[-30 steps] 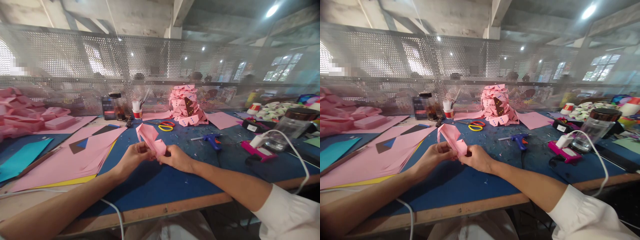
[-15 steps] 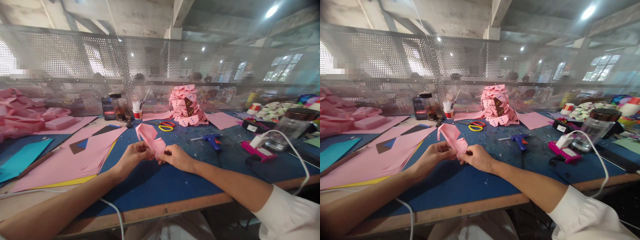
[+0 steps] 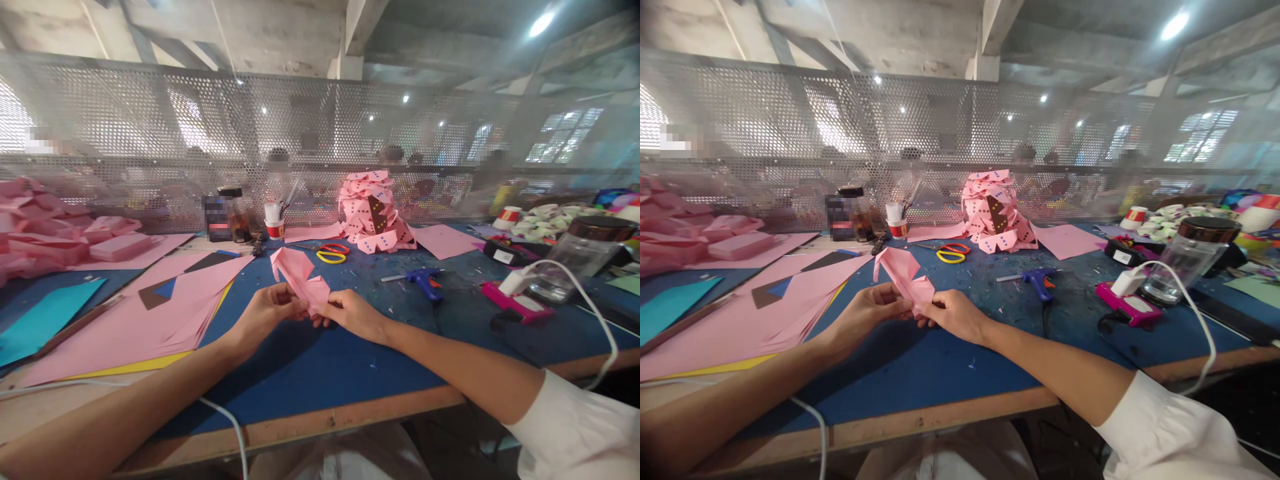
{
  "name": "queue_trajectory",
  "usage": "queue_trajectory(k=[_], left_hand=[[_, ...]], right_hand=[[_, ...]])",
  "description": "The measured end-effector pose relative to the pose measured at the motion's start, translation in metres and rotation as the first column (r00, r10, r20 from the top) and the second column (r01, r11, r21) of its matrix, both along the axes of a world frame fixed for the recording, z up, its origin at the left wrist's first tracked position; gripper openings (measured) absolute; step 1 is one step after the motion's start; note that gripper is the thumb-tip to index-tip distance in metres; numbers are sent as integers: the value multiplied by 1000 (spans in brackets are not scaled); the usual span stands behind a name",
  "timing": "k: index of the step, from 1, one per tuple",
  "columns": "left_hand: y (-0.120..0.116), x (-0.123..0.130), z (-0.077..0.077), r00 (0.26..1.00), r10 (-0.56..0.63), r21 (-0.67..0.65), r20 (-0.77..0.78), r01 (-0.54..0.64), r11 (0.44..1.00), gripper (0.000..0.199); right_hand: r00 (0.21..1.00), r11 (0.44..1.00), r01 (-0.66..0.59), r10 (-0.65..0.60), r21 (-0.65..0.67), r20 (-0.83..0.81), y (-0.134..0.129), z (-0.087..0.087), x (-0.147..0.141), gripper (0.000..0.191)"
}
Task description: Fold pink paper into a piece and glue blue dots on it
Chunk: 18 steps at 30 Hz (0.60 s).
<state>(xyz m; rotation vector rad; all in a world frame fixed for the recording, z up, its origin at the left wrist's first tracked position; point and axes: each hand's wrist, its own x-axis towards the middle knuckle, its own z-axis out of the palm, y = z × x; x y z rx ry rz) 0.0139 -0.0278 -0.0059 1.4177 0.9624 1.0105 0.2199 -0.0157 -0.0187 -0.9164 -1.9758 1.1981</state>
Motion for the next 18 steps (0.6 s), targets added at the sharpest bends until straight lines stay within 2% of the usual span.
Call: queue_trajectory(k=[12,18], left_hand=[[-4,3,-3,997,-75,0,-25,75,997,26],[0,2,-6,998,-58,-29,3,58,998,26]], right_hand=[[991,993,57,-70,107,116,-5,5,0,23],[987,991,66,-82,118,136,-7,4,-2,25]])
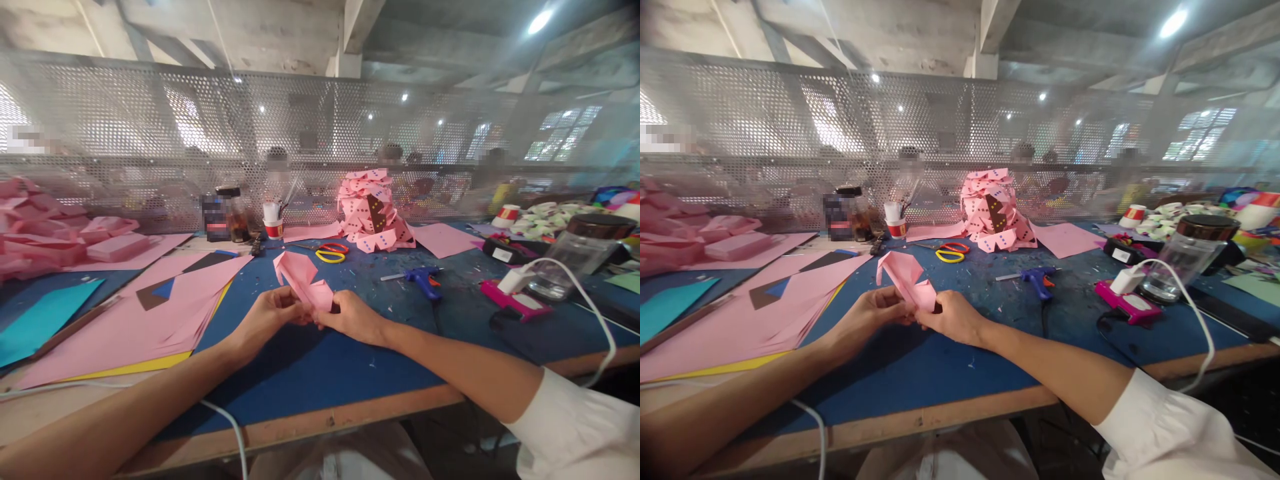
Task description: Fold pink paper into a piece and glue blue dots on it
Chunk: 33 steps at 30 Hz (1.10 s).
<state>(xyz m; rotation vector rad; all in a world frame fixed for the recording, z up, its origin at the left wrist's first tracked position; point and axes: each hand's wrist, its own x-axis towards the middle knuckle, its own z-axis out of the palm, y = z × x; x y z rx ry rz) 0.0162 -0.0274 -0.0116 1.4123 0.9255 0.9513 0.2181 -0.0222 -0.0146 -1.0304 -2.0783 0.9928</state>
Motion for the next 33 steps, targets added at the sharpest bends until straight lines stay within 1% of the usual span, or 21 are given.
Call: queue_trajectory(k=[3,7,9,18,24,29,33], left_hand=[[0,0,1,1000,18,-13,17,-18,1000,28],[-3,0,5,999,51,16,7,-51,999,29],[-4,1,6,998,57,19,2,-57,998,30],[-3,1,2,1000,17,-13,13,-17,1000,30],[-3,0,2,1000,-8,0,18,8,1000,30],[-5,1,4,1000,0,1,4,0,1000,31],[-4,0,5,1000,-17,9,11,17,1000,31]], right_hand=[[1000,1000,-14,14,-27,-20,0,-1,0,25],[992,994,-85,78,-68,-97,0,-2,1,31],[989,991,-109,100,-77,-111,-1,-2,1,33],[997,996,-75,75,-45,-8,-5,4,1,28],[995,995,-97,96,-38,-33,-5,3,1,35],[993,993,-113,111,-32,-43,-4,3,2,38],[987,987,-143,137,-75,-79,-3,2,2,41]])
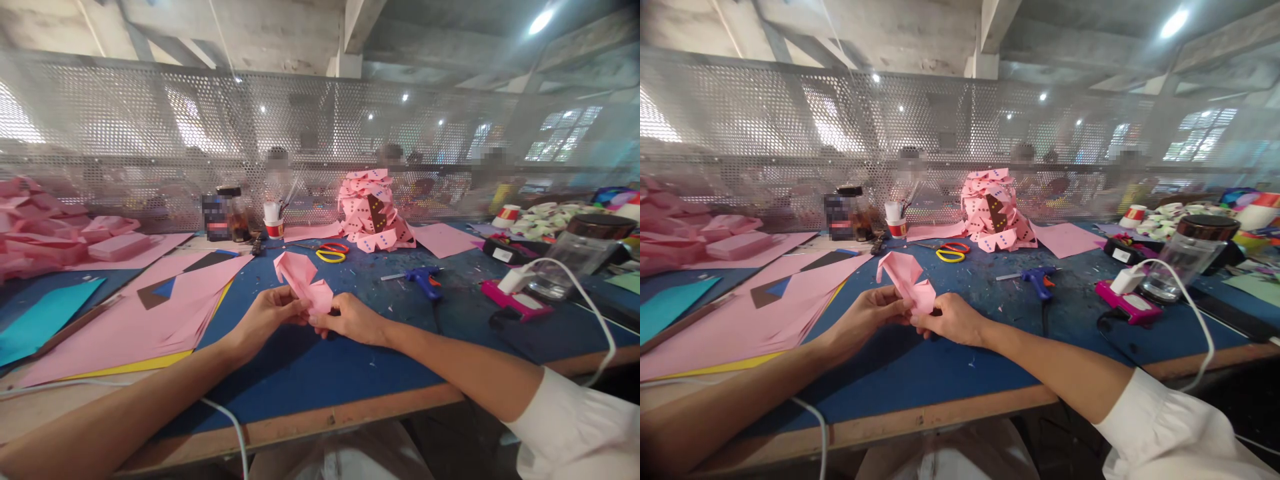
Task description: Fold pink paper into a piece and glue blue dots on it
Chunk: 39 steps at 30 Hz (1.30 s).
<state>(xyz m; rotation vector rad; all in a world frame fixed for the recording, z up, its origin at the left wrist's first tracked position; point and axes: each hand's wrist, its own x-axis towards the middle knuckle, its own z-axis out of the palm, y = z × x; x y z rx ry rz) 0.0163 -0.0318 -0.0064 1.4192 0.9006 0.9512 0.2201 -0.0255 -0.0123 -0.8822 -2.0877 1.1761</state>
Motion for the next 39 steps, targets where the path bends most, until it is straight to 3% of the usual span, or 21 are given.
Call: queue_trajectory(k=[22,39], left_hand=[[3,-5,0,999,39,26,-10,-39,999,30],[4,-6,0,1000,24,17,2,-24,1000,26]], right_hand=[[995,994,-45,36,-99,-90,3,-2,0,54],[992,994,-71,61,-88,-111,4,-2,1,56]])
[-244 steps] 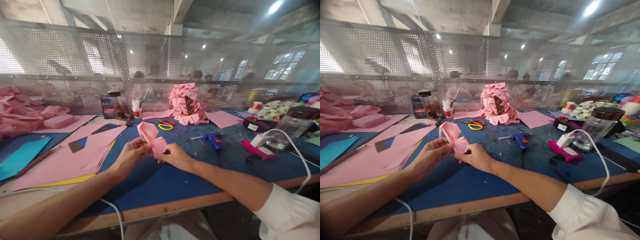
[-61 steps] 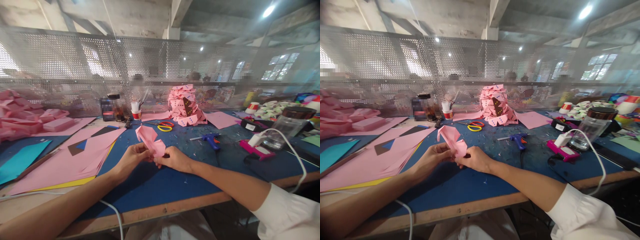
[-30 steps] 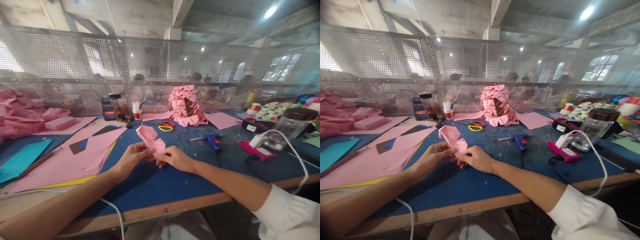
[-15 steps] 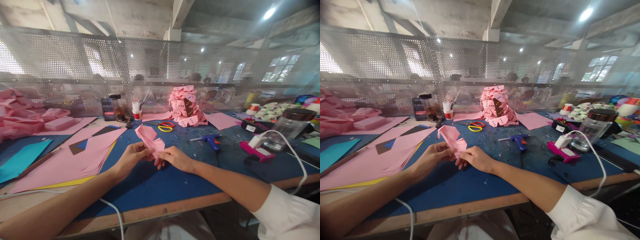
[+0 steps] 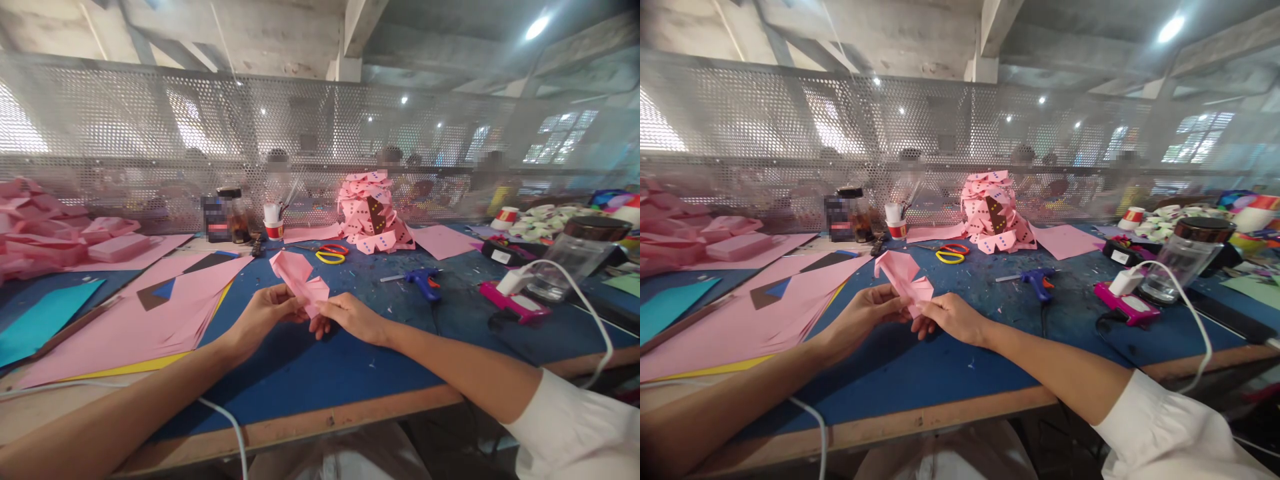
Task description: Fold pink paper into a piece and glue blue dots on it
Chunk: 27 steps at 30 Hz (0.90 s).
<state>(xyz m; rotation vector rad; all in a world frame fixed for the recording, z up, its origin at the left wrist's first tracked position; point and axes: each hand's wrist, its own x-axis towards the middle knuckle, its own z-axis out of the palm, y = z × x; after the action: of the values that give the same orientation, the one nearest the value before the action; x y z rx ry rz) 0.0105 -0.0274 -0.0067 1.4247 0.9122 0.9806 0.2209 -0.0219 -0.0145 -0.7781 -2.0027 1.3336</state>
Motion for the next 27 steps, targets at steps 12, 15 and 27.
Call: queue_trajectory(k=[12,15,27], left_hand=[[-2,2,-2,998,-54,-29,-23,53,998,27],[-1,2,-5,998,-57,-41,-15,56,998,27],[1,1,-5,998,-61,-62,30,63,996,28]], right_hand=[[994,997,41,-47,59,99,0,-3,1,32],[986,994,63,-76,91,146,-3,0,1,28],[968,975,64,-113,215,225,-6,5,1,30]])
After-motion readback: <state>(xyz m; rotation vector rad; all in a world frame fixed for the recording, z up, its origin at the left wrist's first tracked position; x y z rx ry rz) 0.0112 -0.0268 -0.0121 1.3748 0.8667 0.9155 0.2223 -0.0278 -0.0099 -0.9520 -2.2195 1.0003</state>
